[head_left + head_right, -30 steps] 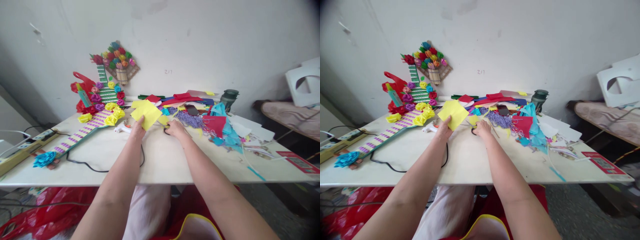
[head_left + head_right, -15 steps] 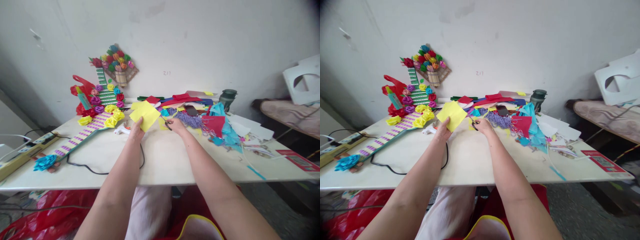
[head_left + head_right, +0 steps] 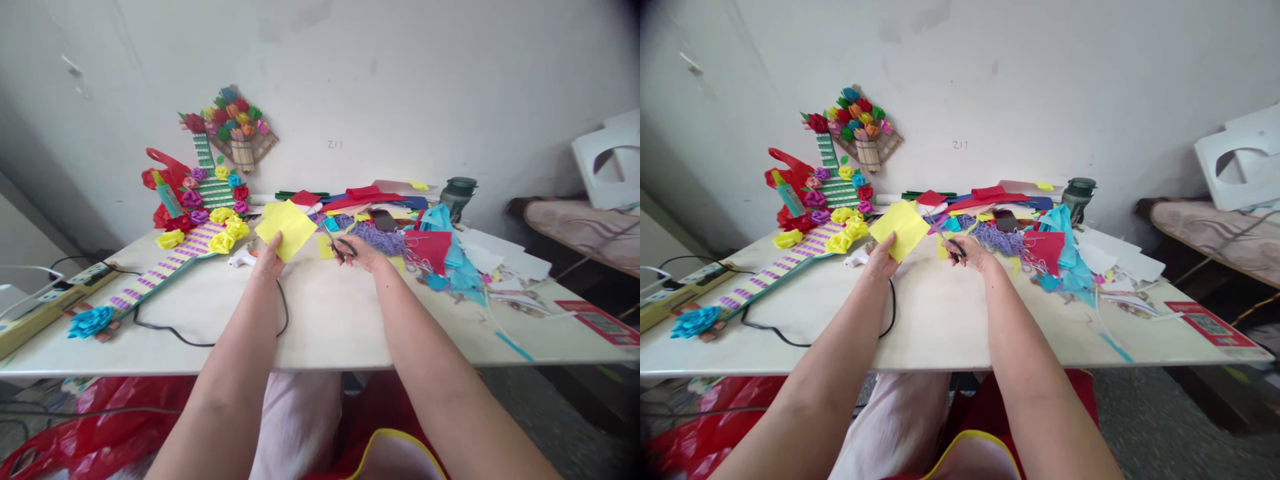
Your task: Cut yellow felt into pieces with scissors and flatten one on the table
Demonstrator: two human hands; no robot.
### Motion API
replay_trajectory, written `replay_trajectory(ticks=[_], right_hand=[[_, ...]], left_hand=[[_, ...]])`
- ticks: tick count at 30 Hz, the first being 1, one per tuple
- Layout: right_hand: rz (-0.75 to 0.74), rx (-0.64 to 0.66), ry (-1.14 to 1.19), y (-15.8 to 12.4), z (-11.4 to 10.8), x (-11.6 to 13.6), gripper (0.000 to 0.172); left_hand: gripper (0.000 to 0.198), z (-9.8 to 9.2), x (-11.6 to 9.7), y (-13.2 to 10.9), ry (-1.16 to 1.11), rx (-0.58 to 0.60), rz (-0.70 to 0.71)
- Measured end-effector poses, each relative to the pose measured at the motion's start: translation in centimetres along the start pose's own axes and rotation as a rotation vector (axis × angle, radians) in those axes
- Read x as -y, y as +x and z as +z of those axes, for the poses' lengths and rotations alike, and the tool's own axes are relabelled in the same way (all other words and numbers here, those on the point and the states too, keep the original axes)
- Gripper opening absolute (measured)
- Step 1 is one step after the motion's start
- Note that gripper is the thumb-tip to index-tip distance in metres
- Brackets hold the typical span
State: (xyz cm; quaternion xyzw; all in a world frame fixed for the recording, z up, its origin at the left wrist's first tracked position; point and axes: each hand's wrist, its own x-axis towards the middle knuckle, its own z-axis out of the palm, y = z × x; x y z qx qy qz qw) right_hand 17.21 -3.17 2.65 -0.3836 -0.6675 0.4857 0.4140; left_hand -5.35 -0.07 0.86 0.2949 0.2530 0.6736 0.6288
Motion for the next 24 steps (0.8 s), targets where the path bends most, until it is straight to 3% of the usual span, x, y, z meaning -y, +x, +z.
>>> replay_trajectory(ticks=[15, 24], right_hand=[[-0.013, -0.02, -0.119, 0.4, -0.15, -0.53, 0.033], [0.029, -0.001, 0.011, 0.08, -0.04, -0.07, 0.032]], left_hand=[[0.041, -0.08, 0.17, 0.02, 0.039, -0.006, -0.038], [0.045, -0.02, 0.1, -0.06, 0.01, -0.01, -0.041]])
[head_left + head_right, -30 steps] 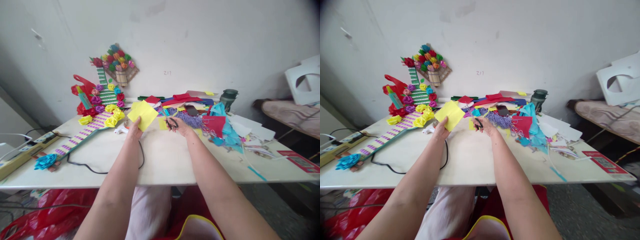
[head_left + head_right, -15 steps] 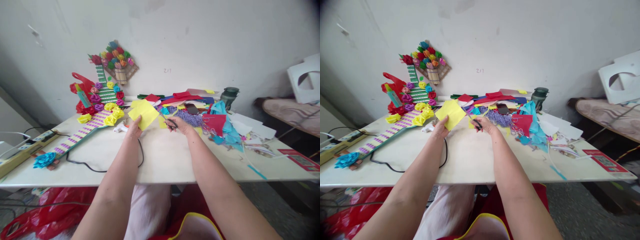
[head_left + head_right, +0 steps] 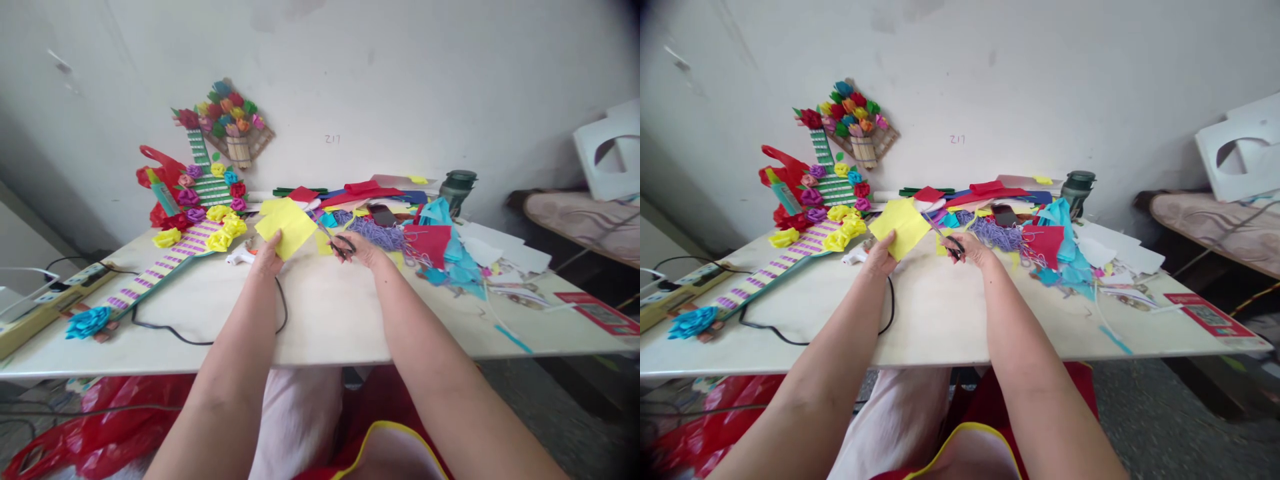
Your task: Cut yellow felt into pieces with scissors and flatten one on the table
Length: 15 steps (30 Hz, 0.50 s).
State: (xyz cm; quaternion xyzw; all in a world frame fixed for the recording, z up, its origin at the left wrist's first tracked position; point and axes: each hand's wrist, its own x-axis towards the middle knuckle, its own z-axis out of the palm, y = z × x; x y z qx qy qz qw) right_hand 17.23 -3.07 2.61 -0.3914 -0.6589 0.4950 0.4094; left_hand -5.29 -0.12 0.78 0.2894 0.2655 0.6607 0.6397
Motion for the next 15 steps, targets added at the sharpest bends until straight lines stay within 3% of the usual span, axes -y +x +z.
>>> replay_trajectory(ticks=[15], right_hand=[[-0.05, 0.022, -0.005, -0.13, 0.01, -0.01, 0.029]], left_hand=[[0.034, -0.19, 0.23, 0.3, 0.031, -0.004, -0.007]])
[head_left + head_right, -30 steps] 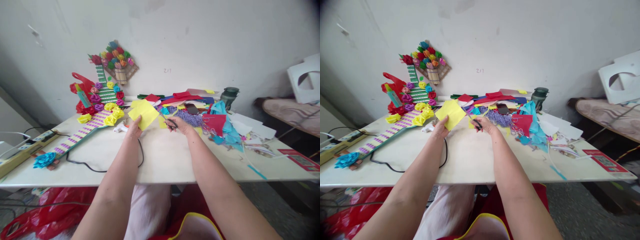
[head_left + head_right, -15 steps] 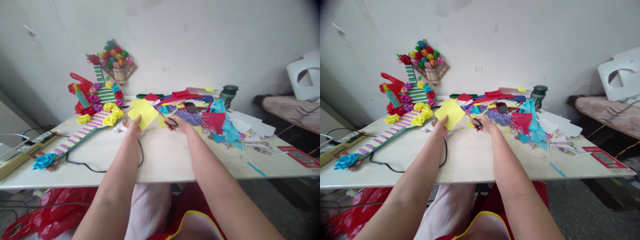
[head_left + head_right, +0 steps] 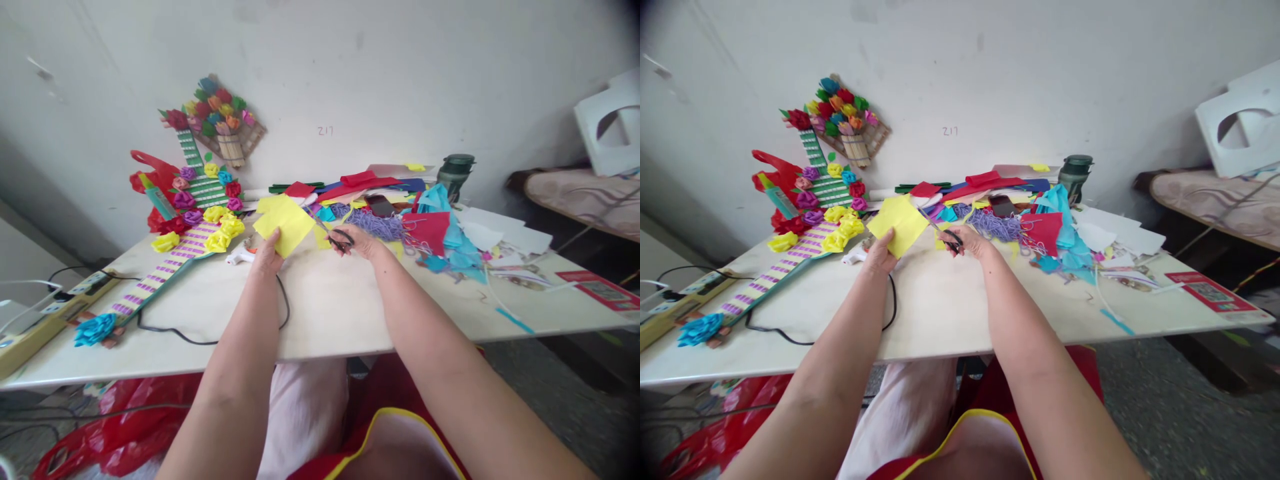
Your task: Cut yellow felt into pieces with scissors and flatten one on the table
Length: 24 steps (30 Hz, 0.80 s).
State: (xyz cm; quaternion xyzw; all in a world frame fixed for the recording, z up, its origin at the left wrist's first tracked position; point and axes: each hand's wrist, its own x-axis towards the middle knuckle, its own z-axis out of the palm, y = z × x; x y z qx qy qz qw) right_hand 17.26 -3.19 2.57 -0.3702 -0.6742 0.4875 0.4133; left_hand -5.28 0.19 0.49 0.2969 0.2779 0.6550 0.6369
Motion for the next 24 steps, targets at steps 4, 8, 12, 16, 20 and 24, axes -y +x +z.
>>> replay_trajectory(ticks=[4, 8, 12, 16, 20, 24], right_hand=[[0.005, -0.003, -0.016, 0.1, 0.0, -0.1, 0.03], [0.015, -0.011, -0.022, 0.3, 0.0, -0.3, 0.029], [0.005, -0.023, -0.011, 0.4, 0.1, -0.5, 0.028], [-0.003, -0.027, -0.008, 0.4, 0.1, -0.6, 0.027], [-0.001, -0.032, -0.01, 0.6, 0.0, -0.9, 0.027], [-0.003, -0.046, -0.033, 0.9, -0.1, -1.3, 0.029]], left_hand=[[0.035, -0.1, 0.1, 0.0, -0.017, 0.011, -0.005], [0.039, 0.0, 0.1, 0.0, -0.098, 0.013, -0.009], [0.033, 0.0, 0.2, 0.0, -0.103, -0.005, -0.018], [0.036, 0.1, 0.1, 0.0, -0.107, -0.022, -0.025], [0.041, 0.2, 0.0, -0.1, -0.112, -0.023, -0.028], [0.037, 0.3, 0.0, -0.2, -0.094, -0.023, -0.02]])
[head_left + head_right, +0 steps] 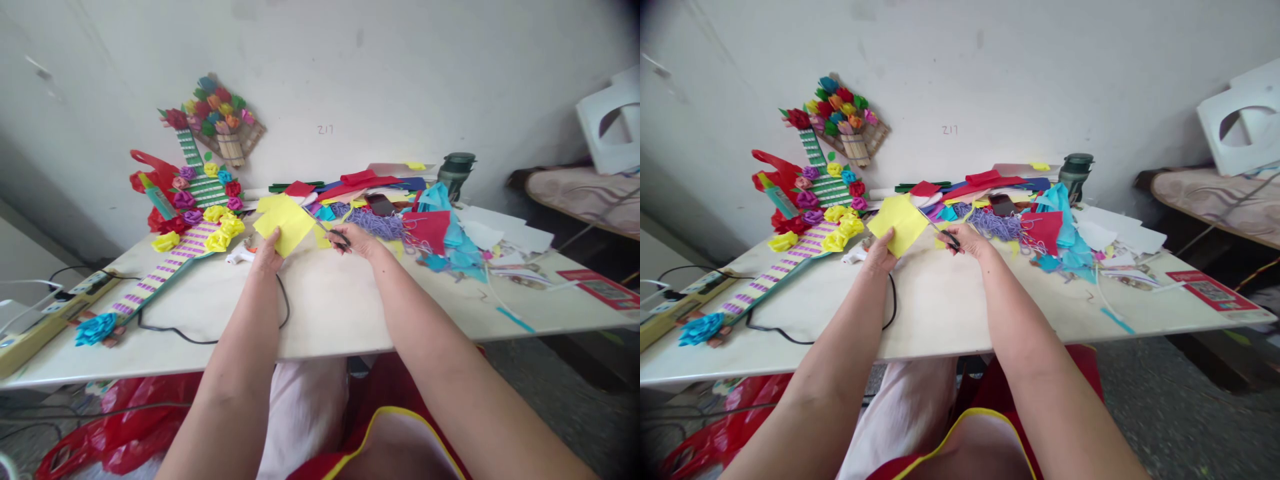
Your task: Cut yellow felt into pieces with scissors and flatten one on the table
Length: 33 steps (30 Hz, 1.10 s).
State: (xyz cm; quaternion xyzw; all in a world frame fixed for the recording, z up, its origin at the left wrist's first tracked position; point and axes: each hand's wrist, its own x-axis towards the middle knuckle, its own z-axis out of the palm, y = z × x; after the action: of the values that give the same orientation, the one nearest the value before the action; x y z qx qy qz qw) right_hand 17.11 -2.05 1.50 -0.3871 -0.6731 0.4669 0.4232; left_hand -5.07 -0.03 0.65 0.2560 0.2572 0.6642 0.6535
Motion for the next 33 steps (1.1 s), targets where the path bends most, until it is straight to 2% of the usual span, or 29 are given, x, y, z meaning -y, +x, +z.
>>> replay_trajectory(ticks=[7, 15, 20, 24, 27, 30, 33], right_hand=[[0.006, -0.021, -0.034, 0.1, -0.1, -0.2, 0.029], [0.061, -0.08, -0.006, -0.5, 0.6, 1.4, 0.026], [0.034, -0.057, 0.021, -0.5, 0.4, 0.9, 0.029], [0.055, -0.155, 0.004, -0.1, 0.3, 0.5, 0.03], [0.132, -0.3, -0.164, 0.4, 0.3, 0.1, 0.03], [0.108, -0.416, -0.578, 0.8, 0.3, -0.4, 0.028], [0.097, -0.394, -0.922, 1.0, 0.8, -0.5, 0.029]], left_hand=[[0.034, -0.3, 0.1, 0.3, 0.0, 0.009, 0.008], [0.036, -0.2, 0.1, 0.3, -0.015, 0.005, 0.003], [0.037, -0.1, 0.0, 0.1, -0.013, -0.015, 0.005], [0.038, -0.1, 0.0, 0.1, -0.018, -0.012, 0.007], [0.038, -0.1, 0.0, 0.1, -0.023, -0.012, 0.011], [0.039, -0.1, 0.0, 0.2, -0.024, -0.024, 0.011], [0.04, 0.0, 0.1, 0.2, -0.021, -0.041, 0.02]])
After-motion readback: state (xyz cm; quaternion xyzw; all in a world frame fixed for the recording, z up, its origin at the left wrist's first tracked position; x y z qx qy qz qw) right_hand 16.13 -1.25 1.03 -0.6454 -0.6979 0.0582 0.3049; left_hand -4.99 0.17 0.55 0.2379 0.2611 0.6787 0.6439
